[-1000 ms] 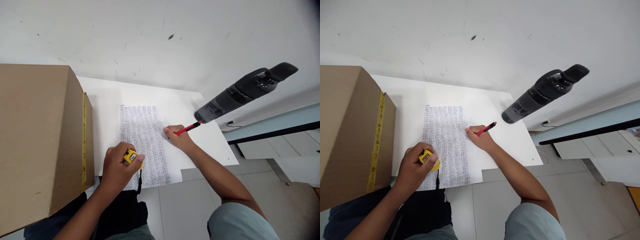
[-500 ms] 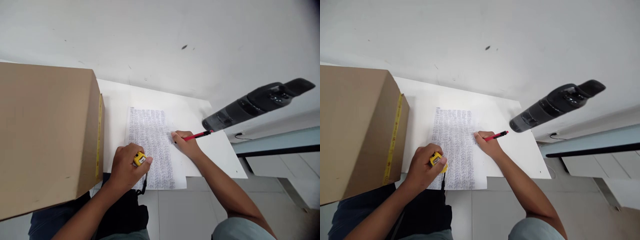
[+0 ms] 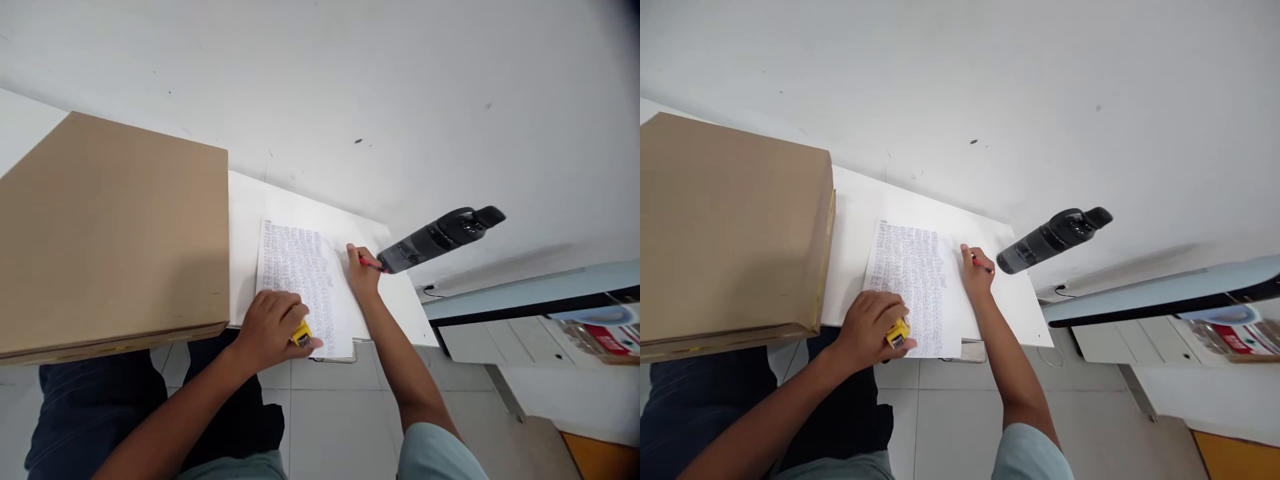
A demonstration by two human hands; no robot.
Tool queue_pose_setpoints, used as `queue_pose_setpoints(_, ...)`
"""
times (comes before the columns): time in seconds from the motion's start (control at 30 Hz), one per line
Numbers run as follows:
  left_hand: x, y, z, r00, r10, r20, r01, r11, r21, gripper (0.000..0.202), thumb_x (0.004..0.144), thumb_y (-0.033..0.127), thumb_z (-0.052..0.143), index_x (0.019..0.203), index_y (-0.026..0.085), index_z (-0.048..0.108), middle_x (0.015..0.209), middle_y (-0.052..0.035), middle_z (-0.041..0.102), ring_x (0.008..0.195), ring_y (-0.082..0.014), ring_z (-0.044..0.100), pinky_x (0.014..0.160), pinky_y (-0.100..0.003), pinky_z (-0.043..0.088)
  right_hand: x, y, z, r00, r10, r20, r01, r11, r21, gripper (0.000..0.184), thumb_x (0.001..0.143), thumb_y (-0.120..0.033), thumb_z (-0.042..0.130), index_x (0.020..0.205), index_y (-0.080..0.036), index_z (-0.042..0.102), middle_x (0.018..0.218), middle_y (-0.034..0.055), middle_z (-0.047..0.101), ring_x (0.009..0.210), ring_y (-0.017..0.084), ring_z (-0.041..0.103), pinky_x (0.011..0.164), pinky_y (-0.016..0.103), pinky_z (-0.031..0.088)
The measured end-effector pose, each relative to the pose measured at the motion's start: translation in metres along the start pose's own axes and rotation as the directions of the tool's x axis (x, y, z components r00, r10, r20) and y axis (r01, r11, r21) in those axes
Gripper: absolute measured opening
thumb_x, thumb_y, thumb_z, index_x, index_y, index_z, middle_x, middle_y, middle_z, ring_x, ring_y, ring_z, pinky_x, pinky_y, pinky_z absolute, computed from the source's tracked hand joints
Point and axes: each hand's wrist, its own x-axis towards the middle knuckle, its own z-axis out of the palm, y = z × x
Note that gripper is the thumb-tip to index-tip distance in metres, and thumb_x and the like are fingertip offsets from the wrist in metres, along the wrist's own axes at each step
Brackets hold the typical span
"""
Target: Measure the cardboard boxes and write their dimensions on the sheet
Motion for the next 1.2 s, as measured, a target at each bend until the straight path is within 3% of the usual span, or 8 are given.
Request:
queue_pose_setpoints(0.13,-0.033,0.03,-0.021,0.976,0.16,-0.145,-0.166,0.986,-0.027,0.041,0.096,0.062,0.053,0.102,0.022,0.062,0.093,-0.0068,0.073,0.093,-0.0211,0.07,0.079,-0.035,0.053,0.0,-0.003,0.005,0.998,-0.037,0.052,0.043,0.992,-0.117,0.027,0.089,-0.039,0.057,0.105,-0.02,0.068,0.108,0.0085,0.065,0.089,0.022,0.058,0.08,0.034,0.045)
queue_pose_setpoints(0.37,-0.087,0.064,-0.081,0.889,0.204,-0.41,-0.212,0.977,0.026,0.007,0.094,0.018,0.054,0.092,0.019,0.061,0.09,-0.0024,0.068,0.096,-0.0158,0.07,0.083,-0.029,0.055,-0.004,-0.01,0.01,0.994,0.001,0.107,0.018,0.985,-0.172,0.047,0.079,-0.021,0.05,0.12,-0.012,0.07,0.109,0.0149,0.06,0.089,0.029,0.059,0.085,0.045,0.048)
queue_pose_setpoints(0.53,-0.103,0.055,-0.124,0.84,0.091,-0.534,-0.046,0.994,0.097,0.042,0.096,0.058,0.057,0.111,0.018,0.061,0.093,-0.0071,0.068,0.094,-0.0213,0.072,0.082,-0.034,0.06,-0.044,-0.052,-0.003,0.989,-0.09,-0.118,0.083,0.995,-0.062,0.052,0.088,-0.025,0.043,0.131,-0.005,0.065,0.103,0.017,0.058,0.103,0.034,0.057,0.093,0.05,0.046)
queue_pose_setpoints(0.63,-0.105,0.05,-0.142,0.832,0.059,-0.551,-0.02,0.997,0.076,0.071,0.087,0.079,0.052,0.126,0.021,0.056,0.097,-0.0094,0.069,0.095,-0.0247,0.072,0.083,-0.039,0.063,-0.102,-0.099,-0.022,0.98,-0.19,-0.056,0.198,0.932,0.304,0.041,0.096,-0.045,0.053,0.124,-0.019,0.068,0.103,0.0113,0.064,0.092,0.027,0.06,0.087,0.044,0.05)
queue_pose_setpoints(0.7,-0.101,0.048,-0.147,0.83,0.082,-0.552,-0.051,0.996,0.072,0.082,0.082,0.085,0.052,0.134,0.021,0.053,0.1,-0.0103,0.069,0.097,-0.0257,0.072,0.084,-0.04,0.063,-0.144,-0.136,-0.033,0.846,-0.413,0.337,0.166,0.805,0.569,0.046,0.098,-0.06,0.05,0.118,-0.023,0.071,0.095,0.009,0.067,0.081,0.024,0.06,0.079,0.04,0.052)
queue_pose_setpoints(0.8,-0.093,0.049,-0.145,0.876,0.138,-0.463,-0.119,0.99,0.07,0.086,0.083,0.083,0.054,0.138,0.018,0.049,0.103,-0.0115,0.069,0.102,-0.0254,0.071,0.09,-0.039,0.061,-0.187,-0.187,-0.039,0.252,-0.631,0.734,-0.073,0.744,0.664,0.075,0.093,-0.081,0.033,0.112,-0.021,0.073,0.087,0.0088,0.067,0.074,0.021,0.059,0.071,0.037,0.053)
queue_pose_setpoints(0.87,-0.089,0.052,-0.145,0.908,0.163,-0.386,-0.139,0.986,0.09,0.08,0.088,0.079,0.051,0.135,0.015,0.05,0.103,-0.0121,0.069,0.107,-0.0243,0.07,0.096,-0.037,0.058,-0.201,-0.209,-0.033,0.073,-0.654,0.753,-0.204,0.729,0.653,0.073,0.09,-0.083,0.041,0.109,-0.02,0.073,0.084,0.0064,0.065,0.076,0.02,0.059,0.073,0.035,0.052)
queue_pose_setpoints(1.2,-0.098,0.057,-0.201,0.962,0.243,-0.128,-0.178,0.906,0.384,0.048,0.102,0.055,0.05,0.122,0.014,0.063,0.11,-0.0127,0.079,0.104,-0.0176,0.072,0.102,-0.034,0.051,-0.219,-0.213,-0.021,0.126,-0.597,0.793,-0.576,0.606,0.548,0.055,0.071,-0.053,0.09,0.095,-0.021,0.053,0.083,-0.0043,0.053,0.068,0.008,0.047,0.061,0.02,0.04)
